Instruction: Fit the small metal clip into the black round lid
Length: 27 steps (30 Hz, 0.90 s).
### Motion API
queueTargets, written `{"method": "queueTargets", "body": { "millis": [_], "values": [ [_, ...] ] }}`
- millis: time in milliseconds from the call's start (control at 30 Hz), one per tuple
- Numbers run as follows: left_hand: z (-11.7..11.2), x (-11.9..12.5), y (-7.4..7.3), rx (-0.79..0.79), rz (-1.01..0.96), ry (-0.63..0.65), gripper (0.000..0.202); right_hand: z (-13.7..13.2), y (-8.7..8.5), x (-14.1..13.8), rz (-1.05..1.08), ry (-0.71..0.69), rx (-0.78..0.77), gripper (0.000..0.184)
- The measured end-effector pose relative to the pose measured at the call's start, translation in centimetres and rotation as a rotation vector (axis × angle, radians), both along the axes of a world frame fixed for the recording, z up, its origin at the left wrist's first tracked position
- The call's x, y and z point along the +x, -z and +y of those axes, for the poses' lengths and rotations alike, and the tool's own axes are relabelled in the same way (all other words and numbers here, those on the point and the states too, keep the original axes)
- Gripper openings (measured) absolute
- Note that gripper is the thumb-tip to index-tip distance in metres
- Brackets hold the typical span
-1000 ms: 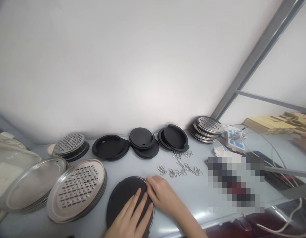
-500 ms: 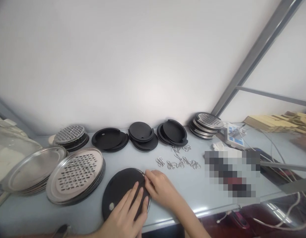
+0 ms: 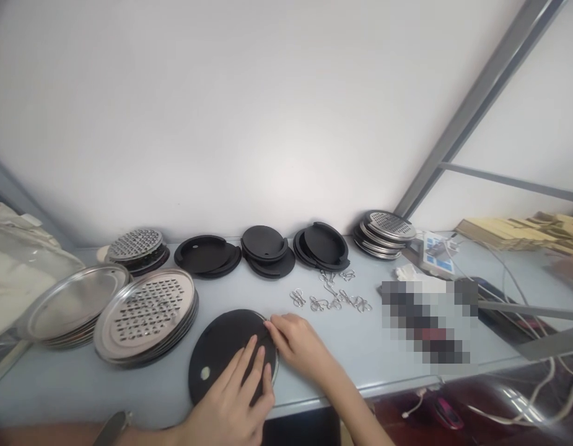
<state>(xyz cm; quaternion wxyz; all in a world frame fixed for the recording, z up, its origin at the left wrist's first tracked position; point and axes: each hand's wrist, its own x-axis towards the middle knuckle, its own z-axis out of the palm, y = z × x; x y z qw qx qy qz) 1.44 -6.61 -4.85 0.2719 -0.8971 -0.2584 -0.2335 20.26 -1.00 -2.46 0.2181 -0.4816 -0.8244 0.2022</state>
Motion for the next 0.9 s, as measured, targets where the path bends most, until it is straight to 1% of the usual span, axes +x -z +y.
{"method": "queueTargets", "body": {
  "millis": [233,367,533,900],
  "values": [
    [0.0,-0.4,-0.6,-0.014,0.082,0.010,0.039,-0.2,-0.3,-0.1,0.019,-0.019,-0.011,0.023],
    [-0.1,-0.4,-0.8,-0.028,0.115,0.002,0.040,-0.1,-0.2,-0.1,0.000,-0.025,-0.004,0.023],
    [-0.2,-0.6,-1.0,-0.023,0.169,0.024,0.038,-0.1,0.2,-0.1,-0.009,-0.014,0.004,0.022],
    [-0.3,-0.8,-1.5,-0.059,0.223,0.011,0.042,-0.1,0.6,-0.3,-0.073,0.029,0.090,0.022]
  ]
}}
